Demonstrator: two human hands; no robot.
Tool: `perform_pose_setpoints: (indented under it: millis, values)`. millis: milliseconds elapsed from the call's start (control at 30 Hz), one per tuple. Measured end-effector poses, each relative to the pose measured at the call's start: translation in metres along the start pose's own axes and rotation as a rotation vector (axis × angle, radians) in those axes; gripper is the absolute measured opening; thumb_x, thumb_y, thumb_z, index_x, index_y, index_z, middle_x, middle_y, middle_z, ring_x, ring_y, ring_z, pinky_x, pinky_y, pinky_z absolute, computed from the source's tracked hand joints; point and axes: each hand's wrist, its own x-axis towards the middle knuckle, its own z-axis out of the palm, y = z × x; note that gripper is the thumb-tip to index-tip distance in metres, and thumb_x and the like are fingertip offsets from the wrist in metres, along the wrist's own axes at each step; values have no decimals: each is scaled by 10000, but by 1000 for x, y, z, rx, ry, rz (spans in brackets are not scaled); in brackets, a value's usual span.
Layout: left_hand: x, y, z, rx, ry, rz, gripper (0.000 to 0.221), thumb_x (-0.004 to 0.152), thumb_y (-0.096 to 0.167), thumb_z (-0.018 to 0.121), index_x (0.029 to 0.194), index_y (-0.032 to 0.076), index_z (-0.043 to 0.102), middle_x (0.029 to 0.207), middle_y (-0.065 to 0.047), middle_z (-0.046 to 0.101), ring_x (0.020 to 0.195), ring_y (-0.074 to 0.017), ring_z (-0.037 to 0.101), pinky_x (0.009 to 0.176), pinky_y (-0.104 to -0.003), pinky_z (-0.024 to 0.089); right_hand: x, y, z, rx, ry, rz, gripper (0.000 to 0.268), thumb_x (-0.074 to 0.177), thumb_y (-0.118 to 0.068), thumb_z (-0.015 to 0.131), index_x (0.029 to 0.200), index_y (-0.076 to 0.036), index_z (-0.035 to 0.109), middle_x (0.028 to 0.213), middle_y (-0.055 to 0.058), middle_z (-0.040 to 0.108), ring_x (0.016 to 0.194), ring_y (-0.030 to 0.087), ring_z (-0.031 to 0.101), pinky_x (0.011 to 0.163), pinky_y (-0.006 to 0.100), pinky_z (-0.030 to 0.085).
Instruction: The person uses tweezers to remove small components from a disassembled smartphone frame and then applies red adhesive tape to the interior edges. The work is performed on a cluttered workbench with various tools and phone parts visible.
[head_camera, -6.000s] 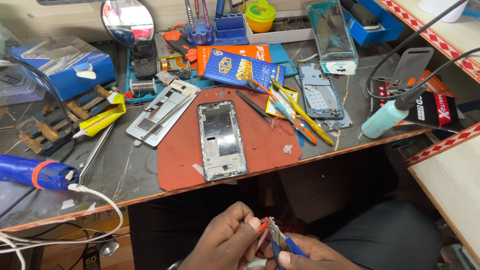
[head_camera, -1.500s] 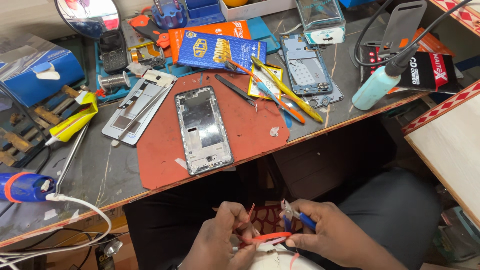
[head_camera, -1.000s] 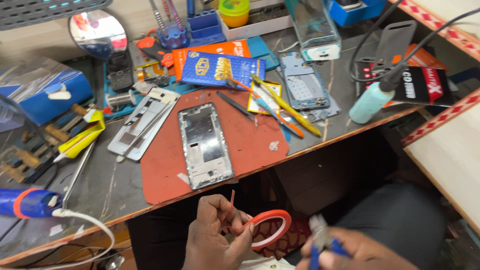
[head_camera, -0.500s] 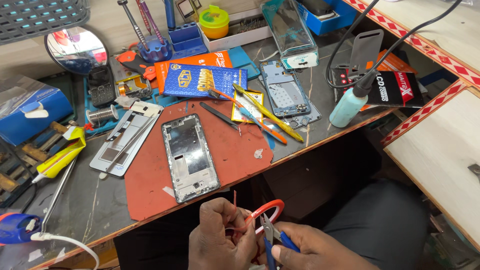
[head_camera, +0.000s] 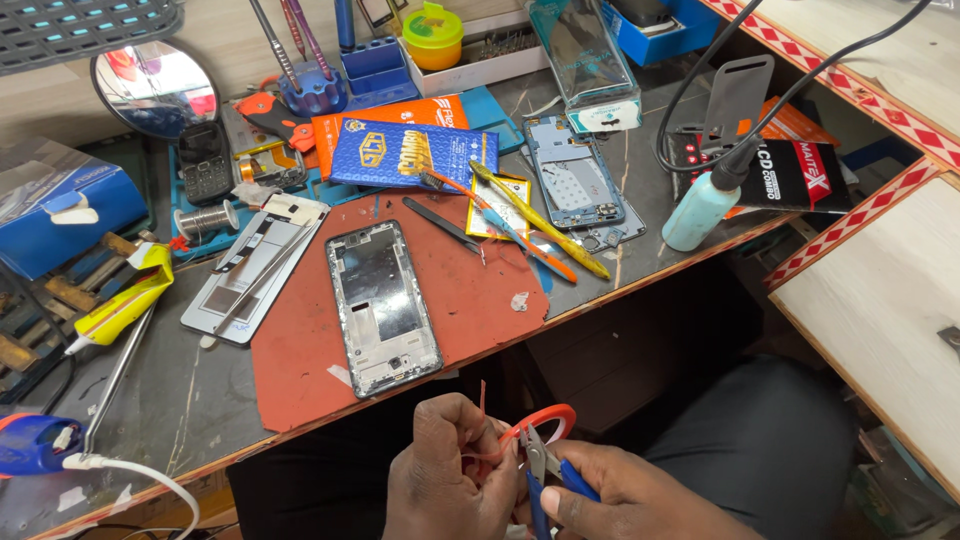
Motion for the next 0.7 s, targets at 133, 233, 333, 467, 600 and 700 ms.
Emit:
perform_pose_setpoints:
  millis: [133,233,333,467,600,700]
  values:
    - [-1,-1,1,-9,3,18,385,816,12,779,980,88,440,654,-8,585,633,-52,733,575,-250,616,-2,-3,2,36,-35,-13,319,964,-254,579,1177,-20,617,977,2,656,874,53,611,821,250,527]
    - [-1,-1,0,-16,0,-11,406,815,33,798,982,90,433,659,-2,584,618,-41,728,570,-241,613,-2,-4,4,71,-113,-54,318,996,-253,583,1207,-14,592,966,-4,618,848,53,577,782,245,504]
    - [-1,-2,0,-26,-4,-30,403,816,37,803,978,97,439,667,-2,584,619,-34,725,540,-232,605,-4,-4,5,77,-60,3,310,989,-238,599,1198,-10,590,957,3,624,829,56,577,758,244,504]
    - [-3,-2,-1,-9,-21,-21,412,812,43,814,985,99,443,677,-6,594,611,-37,714,504,-216,597,-4,-6,5,53,-65,-6,311,972,-221,590,1197,-6,599,967,-6,635,843,49,586,786,241,514]
    - [-3,-4,-2,-28,-61,-82,410,818,39,795,1013,110,441,663,-7,604,589,-44,715,501,-225,604,-2,-8,6,1,-48,-18,325,963,-237,577,1195,-11,611,973,-2,650,860,54,599,815,249,526]
    - [-3,-5,0,-32,-41,-35,406,824,40,793,1007,101,435,647,-4,604,620,-42,738,542,-240,611,-3,-9,7,9,-7,28,346,960,-263,600,1203,-17,616,951,9,634,843,73,579,794,267,505]
